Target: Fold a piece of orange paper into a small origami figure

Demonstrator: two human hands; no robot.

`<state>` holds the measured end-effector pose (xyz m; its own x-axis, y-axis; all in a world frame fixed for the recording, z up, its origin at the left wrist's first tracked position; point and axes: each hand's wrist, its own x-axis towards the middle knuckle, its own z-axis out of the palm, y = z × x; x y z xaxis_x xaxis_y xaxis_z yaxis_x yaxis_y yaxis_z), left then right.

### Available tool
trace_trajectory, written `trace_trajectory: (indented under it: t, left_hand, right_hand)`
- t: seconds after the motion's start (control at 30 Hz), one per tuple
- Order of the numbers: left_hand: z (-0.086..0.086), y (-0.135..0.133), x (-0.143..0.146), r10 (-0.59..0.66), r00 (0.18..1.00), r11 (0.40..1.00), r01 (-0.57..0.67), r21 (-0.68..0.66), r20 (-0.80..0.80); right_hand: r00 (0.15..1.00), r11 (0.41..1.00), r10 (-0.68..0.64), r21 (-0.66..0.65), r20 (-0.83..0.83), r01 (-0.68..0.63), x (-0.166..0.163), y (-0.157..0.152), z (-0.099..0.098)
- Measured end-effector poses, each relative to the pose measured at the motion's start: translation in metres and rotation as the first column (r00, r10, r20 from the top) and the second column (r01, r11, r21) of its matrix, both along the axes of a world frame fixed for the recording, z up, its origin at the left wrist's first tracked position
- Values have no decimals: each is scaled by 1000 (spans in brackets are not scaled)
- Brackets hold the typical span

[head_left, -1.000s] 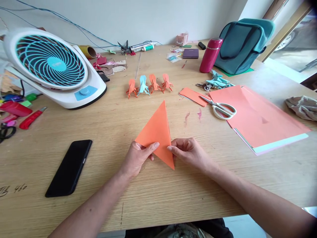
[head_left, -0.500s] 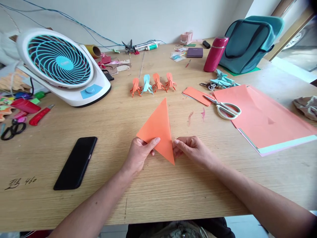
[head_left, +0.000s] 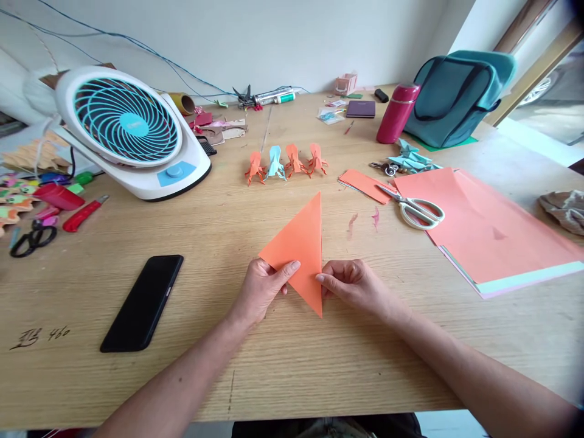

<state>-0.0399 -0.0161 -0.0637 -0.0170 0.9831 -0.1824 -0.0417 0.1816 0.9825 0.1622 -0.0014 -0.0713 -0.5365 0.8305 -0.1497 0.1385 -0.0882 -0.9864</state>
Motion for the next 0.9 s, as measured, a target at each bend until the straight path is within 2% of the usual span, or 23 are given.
trace_trajectory:
  t: [0.13, 0.27, 0.47, 0.53, 0.7, 0.9]
  left_hand:
    - [-2, -1, -2, -37, 998, 999, 38, 6, -46]
    - [-6, -4, -4, -183, 981, 983, 181, -28, -64]
    - [-7, -3, -7, -284, 947, 959, 276, -72, -153]
    - [-6, -2, -7, -328, 926, 944, 314, -101, -186]
    - [-1, -2, -8, -348, 924, 937, 338, -89, -158]
    - [0, -1, -9, -324, 941, 944, 315, -97, -102]
  right_hand:
    - [1000, 999, -28, 26, 1, 28, -2, 0, 2]
    - [994, 996, -86, 18, -62, 87, -3, 1, 5]
    - [980, 986, -147, -97, -135, 135, -3, 3, 11]
    - [973, 980, -185, -100, -136, 172, -3, 3, 11]
    - [972, 980, -190, -82, -137, 180, -3, 4, 9]
    - [958, 967, -255, -44, -130, 252, -2, 7, 9]
